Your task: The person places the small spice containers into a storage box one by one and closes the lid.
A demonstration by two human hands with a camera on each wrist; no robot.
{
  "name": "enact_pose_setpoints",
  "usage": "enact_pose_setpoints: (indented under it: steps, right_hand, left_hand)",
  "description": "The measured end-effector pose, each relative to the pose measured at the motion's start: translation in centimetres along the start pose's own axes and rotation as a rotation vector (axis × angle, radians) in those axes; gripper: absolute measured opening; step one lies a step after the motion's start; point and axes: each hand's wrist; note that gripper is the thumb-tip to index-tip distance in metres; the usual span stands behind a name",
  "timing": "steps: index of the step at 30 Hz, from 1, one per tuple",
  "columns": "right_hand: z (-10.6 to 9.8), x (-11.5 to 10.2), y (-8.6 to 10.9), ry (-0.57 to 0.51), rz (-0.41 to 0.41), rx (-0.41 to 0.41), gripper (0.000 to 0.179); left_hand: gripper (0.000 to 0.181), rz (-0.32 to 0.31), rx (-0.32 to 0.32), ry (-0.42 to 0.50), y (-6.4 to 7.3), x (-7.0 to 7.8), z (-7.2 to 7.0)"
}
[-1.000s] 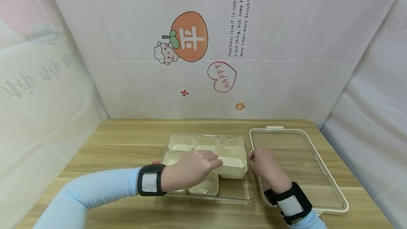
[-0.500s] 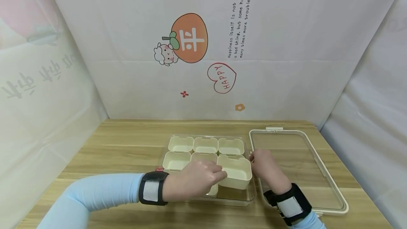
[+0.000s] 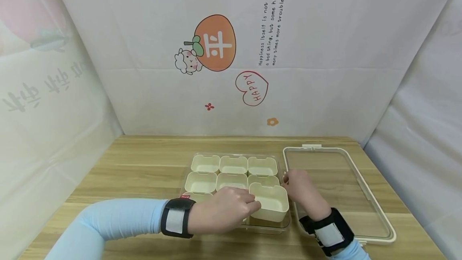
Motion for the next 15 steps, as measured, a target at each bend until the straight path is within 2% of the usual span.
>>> enact_pose_setpoints:
  steps: [4,15]
  right_hand:
    - [-0.05,-0.12,0.04,-0.004,0.012,-0.016,0.016]
    - [0.16,-0.38,0.18,-0.07,0.024,-0.048,0.01]
  left_hand:
    - [0.017,-0.005,0.0,-0.011,-0.03,0.19,0.17]
    - [0.017,0.016,-0.056,-0.037,-0.19,0.75,0.39]
Point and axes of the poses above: each hand's wrist, its own y-axis away from the middle knuckle, its own z-axis out of the palm, x = y × z, and after that the axes turned 12 degrees about -x, right-handed
